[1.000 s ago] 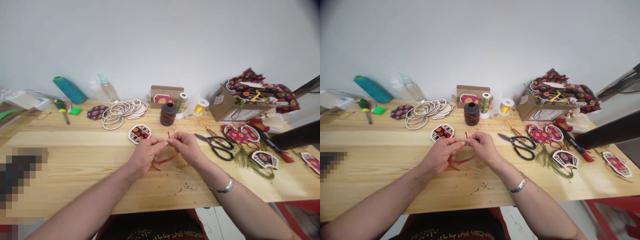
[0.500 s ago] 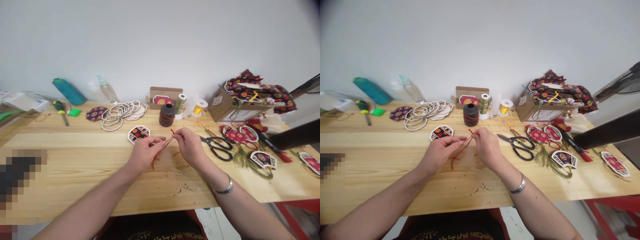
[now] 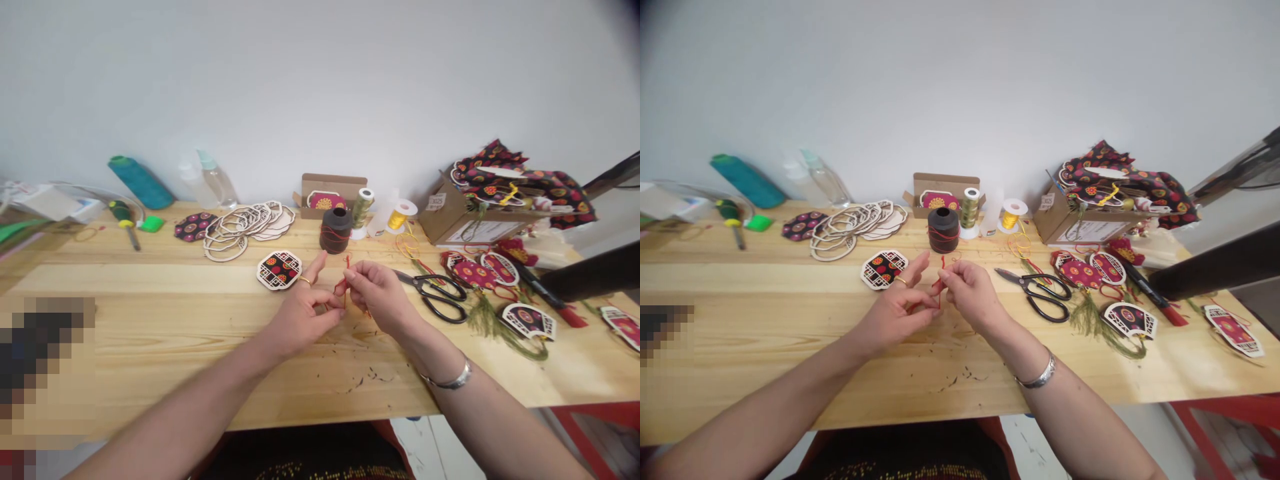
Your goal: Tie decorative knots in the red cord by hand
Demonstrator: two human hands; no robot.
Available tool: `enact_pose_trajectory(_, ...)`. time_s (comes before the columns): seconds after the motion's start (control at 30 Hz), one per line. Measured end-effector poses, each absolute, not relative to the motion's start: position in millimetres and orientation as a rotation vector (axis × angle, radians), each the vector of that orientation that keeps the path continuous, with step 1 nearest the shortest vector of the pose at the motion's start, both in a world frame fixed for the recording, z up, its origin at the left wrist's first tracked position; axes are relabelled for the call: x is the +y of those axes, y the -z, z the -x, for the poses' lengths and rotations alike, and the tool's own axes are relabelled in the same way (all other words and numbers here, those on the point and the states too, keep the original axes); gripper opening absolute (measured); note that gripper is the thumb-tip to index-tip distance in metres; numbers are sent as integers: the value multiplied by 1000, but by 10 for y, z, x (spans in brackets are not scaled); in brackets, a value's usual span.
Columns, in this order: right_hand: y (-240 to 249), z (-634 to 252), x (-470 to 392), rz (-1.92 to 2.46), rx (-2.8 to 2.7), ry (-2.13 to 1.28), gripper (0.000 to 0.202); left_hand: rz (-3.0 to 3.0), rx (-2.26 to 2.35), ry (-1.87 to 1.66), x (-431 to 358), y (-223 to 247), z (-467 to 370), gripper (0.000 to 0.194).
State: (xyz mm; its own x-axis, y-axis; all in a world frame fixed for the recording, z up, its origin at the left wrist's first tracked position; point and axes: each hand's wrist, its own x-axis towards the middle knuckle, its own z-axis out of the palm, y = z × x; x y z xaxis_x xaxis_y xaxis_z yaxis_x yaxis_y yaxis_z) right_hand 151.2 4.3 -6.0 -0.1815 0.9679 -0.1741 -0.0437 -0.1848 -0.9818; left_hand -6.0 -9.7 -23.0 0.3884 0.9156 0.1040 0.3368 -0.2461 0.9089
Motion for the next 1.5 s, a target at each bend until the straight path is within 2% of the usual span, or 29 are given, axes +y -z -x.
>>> enact_pose_trajectory(0.13,40,-1502,30,1195,-1175,-1528,30,-1631,1082,-862,-103,169,56,10)
enact_pose_trajectory(0.23,55,-1498,33,1212,-1222,-1490,27,-1316,1090,-1038,-105,111,38,11)
enact_pose_trajectory(0.37,89,-1490,29,1217,-1340,-1401,22,-1008,881,-982,-101,146,19,34)
enact_pose_trajectory(0.43,108,-1493,30,1229,-1397,-1367,22,-977,840,-940,-97,186,20,38)
enact_pose_trajectory(0.77,219,-1526,72,1276,-1538,-1224,21,-979,1001,-902,-76,128,9,18)
enact_pose_trajectory(1.07,168,-1519,55,1261,-1523,-1294,21,-880,1033,-849,-49,126,24,21)
enact_pose_trajectory(1.5,160,-1514,56,1199,-1522,-1332,19,-877,1058,-878,-34,112,34,13)
